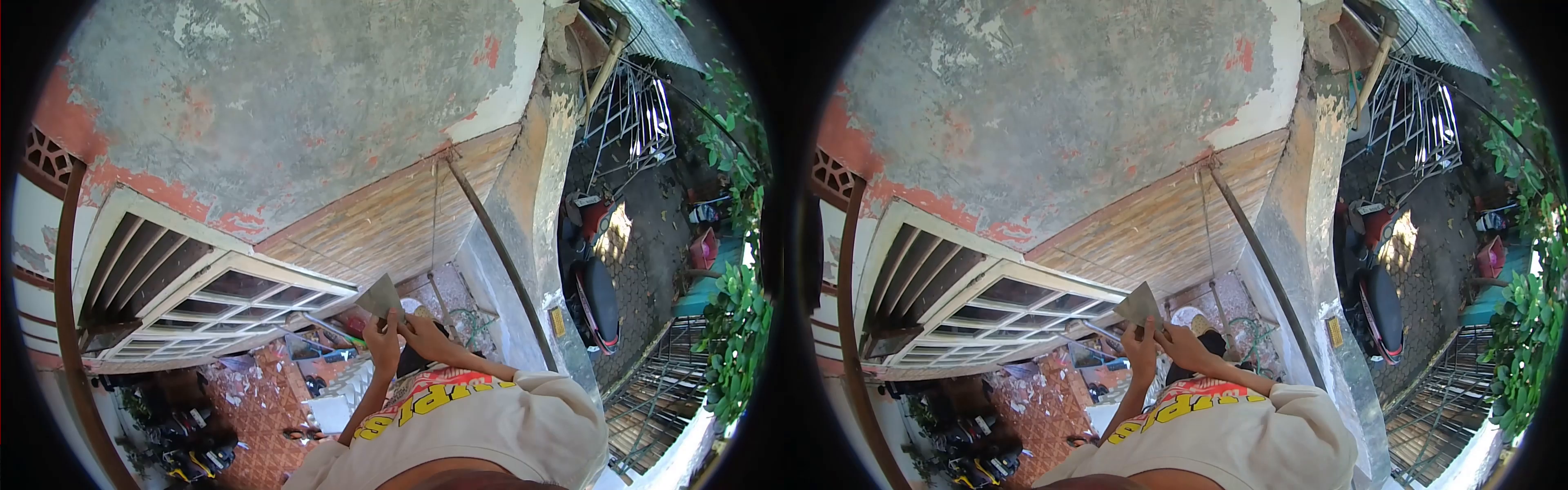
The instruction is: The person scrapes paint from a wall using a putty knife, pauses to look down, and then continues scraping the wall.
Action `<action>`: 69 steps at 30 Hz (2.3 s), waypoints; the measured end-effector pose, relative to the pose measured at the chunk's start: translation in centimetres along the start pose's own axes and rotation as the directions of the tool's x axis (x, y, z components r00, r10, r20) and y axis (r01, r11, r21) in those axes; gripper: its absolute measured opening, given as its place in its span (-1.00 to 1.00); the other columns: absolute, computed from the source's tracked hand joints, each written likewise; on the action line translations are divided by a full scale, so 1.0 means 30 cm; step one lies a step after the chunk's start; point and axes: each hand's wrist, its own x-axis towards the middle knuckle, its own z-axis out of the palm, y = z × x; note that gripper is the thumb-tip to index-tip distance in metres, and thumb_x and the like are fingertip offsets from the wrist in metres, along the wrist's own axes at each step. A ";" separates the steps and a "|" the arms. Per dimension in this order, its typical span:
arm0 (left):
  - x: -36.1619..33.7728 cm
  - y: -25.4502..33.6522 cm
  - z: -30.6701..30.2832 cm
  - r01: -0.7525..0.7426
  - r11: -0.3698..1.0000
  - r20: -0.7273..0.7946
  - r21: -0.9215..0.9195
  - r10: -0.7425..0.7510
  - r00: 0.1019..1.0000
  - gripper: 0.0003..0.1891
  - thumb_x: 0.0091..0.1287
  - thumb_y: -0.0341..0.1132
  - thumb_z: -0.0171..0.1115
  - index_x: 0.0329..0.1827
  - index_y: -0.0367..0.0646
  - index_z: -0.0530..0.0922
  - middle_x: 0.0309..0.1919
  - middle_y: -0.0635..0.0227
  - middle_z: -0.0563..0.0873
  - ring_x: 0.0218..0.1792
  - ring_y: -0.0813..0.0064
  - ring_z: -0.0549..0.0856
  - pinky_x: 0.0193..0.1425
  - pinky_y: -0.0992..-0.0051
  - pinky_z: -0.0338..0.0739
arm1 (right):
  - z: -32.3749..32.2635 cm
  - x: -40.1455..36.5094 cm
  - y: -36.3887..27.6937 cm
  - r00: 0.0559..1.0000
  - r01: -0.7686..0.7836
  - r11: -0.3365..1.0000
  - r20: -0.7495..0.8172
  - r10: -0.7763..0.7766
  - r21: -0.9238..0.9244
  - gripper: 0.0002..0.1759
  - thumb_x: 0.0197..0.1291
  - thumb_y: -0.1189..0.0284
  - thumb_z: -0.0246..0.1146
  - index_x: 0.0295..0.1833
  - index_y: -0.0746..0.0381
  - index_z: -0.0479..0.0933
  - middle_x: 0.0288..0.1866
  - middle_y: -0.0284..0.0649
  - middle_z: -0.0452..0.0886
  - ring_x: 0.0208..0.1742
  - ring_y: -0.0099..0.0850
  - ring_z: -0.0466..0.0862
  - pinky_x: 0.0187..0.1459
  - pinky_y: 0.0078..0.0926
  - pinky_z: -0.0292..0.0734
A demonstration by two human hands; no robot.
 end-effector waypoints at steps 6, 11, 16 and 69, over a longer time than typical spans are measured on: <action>0.094 0.155 0.049 -0.040 0.999 0.036 -0.038 0.041 0.999 -0.74 0.45 -0.26 0.24 -0.26 -0.33 0.63 -0.48 0.46 0.65 -0.45 0.73 0.50 -0.38 0.60 0.34 | -0.031 0.067 -0.070 0.993 0.015 0.985 -0.115 0.005 0.169 -0.70 0.42 0.29 0.19 0.00 0.33 0.44 -0.61 -0.25 0.46 -0.62 -0.52 0.36 -0.56 -0.40 0.14; 0.157 0.255 0.107 -0.025 0.968 0.133 -0.249 0.059 0.989 -0.75 0.47 -0.26 0.22 -0.10 -0.33 0.60 -0.34 0.43 0.68 -0.34 0.71 0.58 -0.32 0.62 0.47 | -0.092 0.101 -0.149 0.972 0.162 0.850 -0.230 -0.050 0.501 -0.47 0.42 0.47 0.18 0.35 0.32 0.11 -0.46 -0.34 0.49 -0.54 -0.71 0.34 -0.51 -0.63 0.23; 0.190 0.361 0.170 -0.093 0.967 0.185 -0.239 0.140 0.973 -0.74 0.48 -0.24 0.21 -0.04 -0.32 0.57 -0.35 0.41 0.67 -0.38 0.72 0.56 -0.41 0.64 0.44 | -0.148 0.123 -0.212 0.955 0.215 0.820 -0.290 -0.063 0.530 -0.29 0.43 0.51 0.14 0.51 0.24 -0.13 -0.34 -0.29 0.55 -0.47 -0.70 0.42 -0.50 -0.72 0.30; 0.385 1.322 0.362 -0.481 0.809 0.387 -0.338 0.585 0.713 -0.60 0.31 -0.37 0.36 0.17 -0.33 0.52 -0.12 0.16 0.71 -0.22 0.44 0.74 -0.22 0.43 0.79 | -0.579 0.323 -0.934 0.460 0.688 0.709 -0.665 -0.589 -0.152 -0.52 0.44 0.47 0.15 0.42 0.28 0.32 -0.47 -0.25 0.58 -0.55 -0.69 0.38 -0.55 -0.61 0.25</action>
